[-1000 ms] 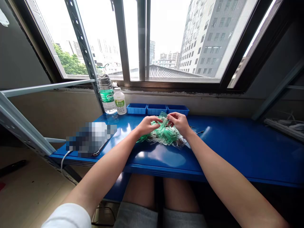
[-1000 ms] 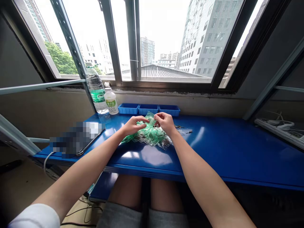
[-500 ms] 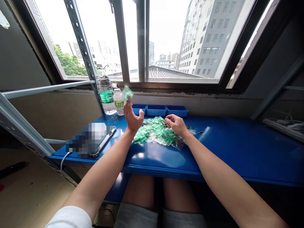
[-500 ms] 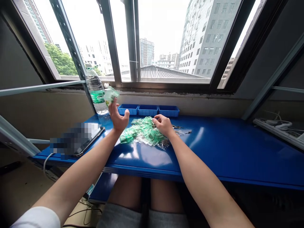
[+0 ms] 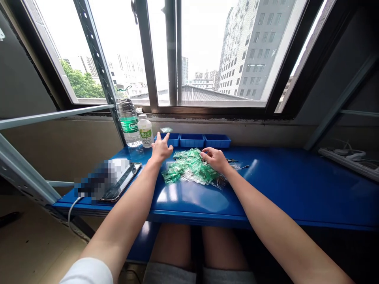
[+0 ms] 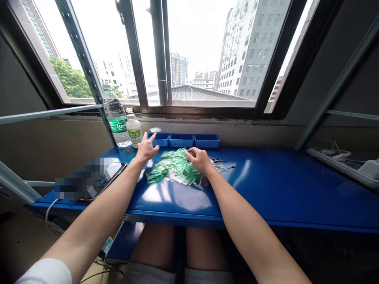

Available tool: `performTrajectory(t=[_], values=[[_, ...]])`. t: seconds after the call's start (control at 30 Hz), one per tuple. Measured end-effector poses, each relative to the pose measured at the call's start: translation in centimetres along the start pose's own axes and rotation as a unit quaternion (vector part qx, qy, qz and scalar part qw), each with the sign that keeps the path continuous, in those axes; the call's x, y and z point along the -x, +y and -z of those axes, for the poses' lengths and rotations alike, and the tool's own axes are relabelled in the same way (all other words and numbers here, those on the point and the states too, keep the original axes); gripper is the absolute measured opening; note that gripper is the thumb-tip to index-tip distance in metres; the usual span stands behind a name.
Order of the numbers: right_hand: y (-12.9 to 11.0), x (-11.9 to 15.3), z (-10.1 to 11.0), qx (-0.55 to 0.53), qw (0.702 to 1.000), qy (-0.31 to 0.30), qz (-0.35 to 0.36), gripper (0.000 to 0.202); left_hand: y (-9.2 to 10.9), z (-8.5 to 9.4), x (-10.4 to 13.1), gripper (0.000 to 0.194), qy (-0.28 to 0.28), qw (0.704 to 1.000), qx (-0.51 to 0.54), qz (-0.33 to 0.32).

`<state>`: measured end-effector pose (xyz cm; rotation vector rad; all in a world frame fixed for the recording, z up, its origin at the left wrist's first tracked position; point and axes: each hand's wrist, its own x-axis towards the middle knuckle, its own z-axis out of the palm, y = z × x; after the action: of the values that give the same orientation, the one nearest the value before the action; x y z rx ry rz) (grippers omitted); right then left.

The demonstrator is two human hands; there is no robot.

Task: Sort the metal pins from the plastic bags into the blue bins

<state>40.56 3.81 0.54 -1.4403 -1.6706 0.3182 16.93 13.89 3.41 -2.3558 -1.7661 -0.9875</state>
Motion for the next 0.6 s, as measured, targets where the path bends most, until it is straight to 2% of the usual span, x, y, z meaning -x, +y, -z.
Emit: performTrajectory(t=[0.07,0.23,0.6], values=[[0.0,0.0,0.1,0.003,1.0,0.005,0.0,0.035,-0.3,-0.6,0.1,0.067,-0.04,0.999,-0.023,0.002],[0.2,0.0,0.1,0.017,1.0,0.016,0.013,0.034,-0.5,-0.3,1.0,0.065,-0.021,0.999,-0.035,-0.014],[0.0,0.0,0.3,0.038,0.999,0.028,0.009,0.027,-0.7,-0.7,0.9,0.069,-0.056,0.998,-0.027,0.005]])
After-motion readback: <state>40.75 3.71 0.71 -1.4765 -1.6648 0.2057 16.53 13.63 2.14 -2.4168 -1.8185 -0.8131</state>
